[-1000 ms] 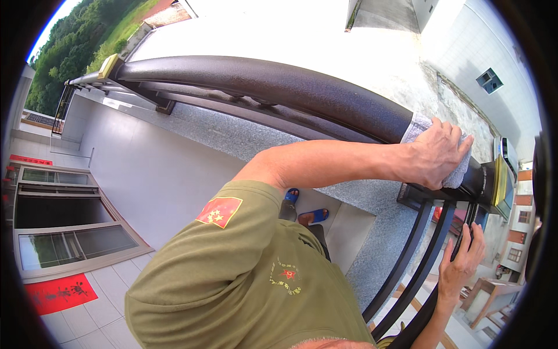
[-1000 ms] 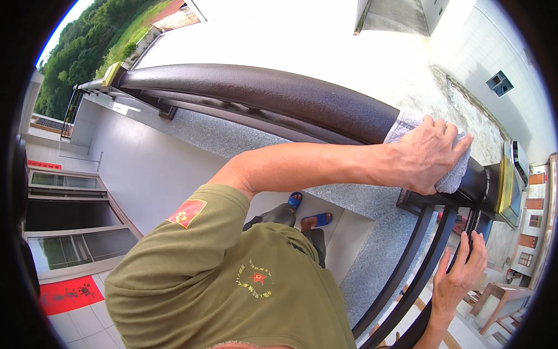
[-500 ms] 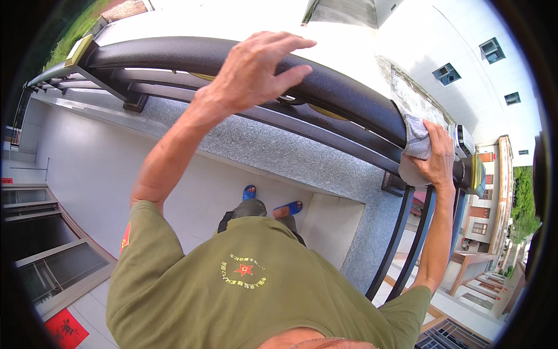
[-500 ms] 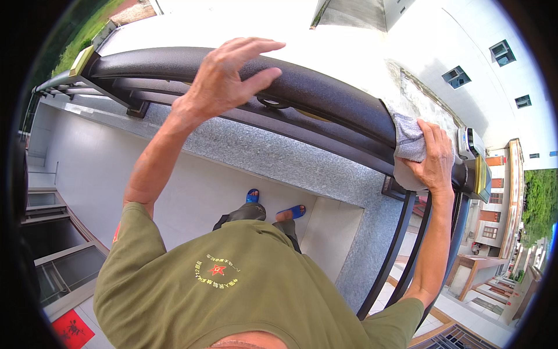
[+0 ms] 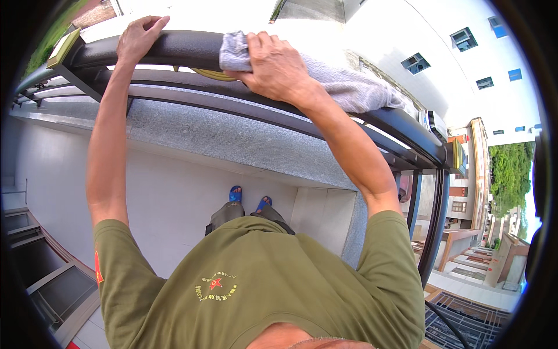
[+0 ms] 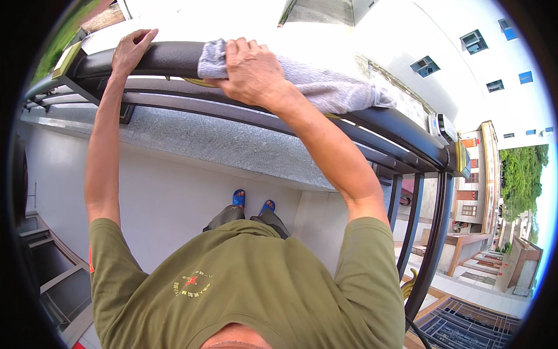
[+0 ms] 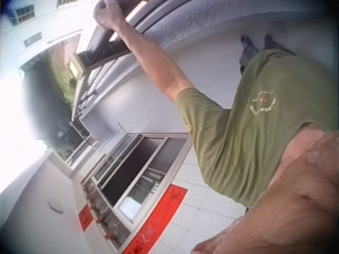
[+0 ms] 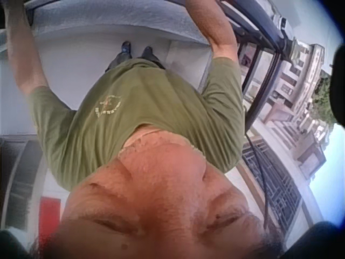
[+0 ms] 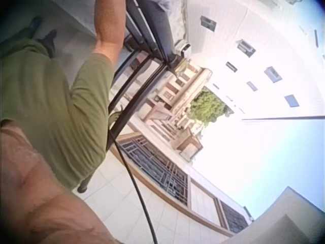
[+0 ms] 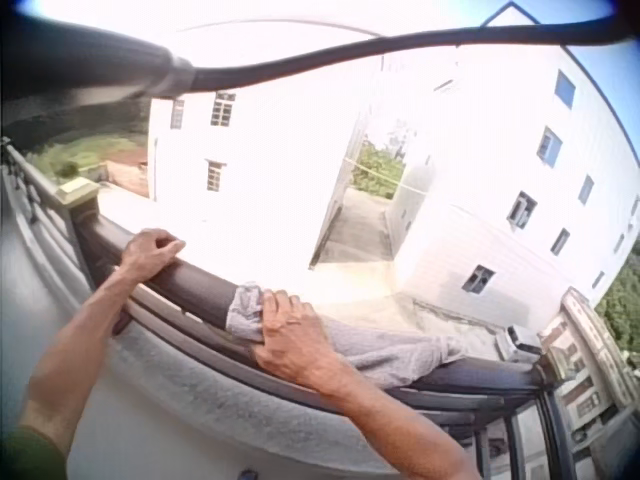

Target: The person wipes a dark metal balcony railing with a gray cloth, moving along the length of the railing and cleaning both the top and sides. The person also wipes a gold-colored decorative cap on the railing post.

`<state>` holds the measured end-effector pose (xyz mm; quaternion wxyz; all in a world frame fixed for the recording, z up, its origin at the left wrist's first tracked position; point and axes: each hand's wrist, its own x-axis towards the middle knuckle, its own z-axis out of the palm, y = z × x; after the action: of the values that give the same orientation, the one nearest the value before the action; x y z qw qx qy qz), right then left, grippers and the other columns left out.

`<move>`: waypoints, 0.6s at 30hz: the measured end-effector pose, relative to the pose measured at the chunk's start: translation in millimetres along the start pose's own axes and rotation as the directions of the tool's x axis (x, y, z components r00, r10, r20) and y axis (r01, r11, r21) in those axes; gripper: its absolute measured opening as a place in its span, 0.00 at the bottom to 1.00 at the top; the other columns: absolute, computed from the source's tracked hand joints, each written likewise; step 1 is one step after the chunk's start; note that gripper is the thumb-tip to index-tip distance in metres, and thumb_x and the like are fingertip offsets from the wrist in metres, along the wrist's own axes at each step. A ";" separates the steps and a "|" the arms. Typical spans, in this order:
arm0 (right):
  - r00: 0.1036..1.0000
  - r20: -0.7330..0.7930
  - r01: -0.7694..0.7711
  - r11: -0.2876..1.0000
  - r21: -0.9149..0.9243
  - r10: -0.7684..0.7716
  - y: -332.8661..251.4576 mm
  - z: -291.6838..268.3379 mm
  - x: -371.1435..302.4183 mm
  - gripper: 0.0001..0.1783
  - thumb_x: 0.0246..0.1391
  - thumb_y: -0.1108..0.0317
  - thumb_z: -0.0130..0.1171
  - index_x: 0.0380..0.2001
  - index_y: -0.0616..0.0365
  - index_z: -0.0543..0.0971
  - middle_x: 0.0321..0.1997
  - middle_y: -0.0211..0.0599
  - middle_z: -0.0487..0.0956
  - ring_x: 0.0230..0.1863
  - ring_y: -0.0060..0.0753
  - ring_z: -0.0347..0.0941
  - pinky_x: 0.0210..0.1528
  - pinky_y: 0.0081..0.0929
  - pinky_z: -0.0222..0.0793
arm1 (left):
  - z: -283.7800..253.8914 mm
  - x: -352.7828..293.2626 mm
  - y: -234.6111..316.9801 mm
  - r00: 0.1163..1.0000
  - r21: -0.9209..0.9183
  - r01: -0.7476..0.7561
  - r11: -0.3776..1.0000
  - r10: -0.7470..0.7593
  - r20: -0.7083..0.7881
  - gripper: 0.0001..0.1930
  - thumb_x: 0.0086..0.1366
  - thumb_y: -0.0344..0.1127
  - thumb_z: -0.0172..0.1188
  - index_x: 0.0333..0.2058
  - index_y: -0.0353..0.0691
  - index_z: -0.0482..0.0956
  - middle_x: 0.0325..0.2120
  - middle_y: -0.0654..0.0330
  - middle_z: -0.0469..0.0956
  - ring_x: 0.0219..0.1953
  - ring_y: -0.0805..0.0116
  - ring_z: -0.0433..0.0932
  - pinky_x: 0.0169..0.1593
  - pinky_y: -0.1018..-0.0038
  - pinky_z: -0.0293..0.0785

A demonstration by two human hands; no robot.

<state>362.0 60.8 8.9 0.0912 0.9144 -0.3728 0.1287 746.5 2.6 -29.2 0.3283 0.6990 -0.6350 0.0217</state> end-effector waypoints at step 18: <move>0.921 -0.325 -0.057 0.898 0.437 0.217 107.2 -74.0 -216.0 0.26 0.50 0.84 0.55 0.55 0.63 0.82 0.53 0.48 0.87 0.57 0.42 0.84 0.60 0.38 0.78 | -13.1 -3.4 10.1 0.986 0.120 0.165 0.979 -0.166 0.000 0.26 0.70 0.61 0.53 0.53 0.56 0.90 0.51 0.52 0.88 0.56 0.46 0.84 0.61 0.58 0.75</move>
<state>125.2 146.8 21.2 -0.0488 0.8433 -0.3774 0.3795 741.8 12.1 -16.1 0.2833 0.7679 -0.5738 0.0286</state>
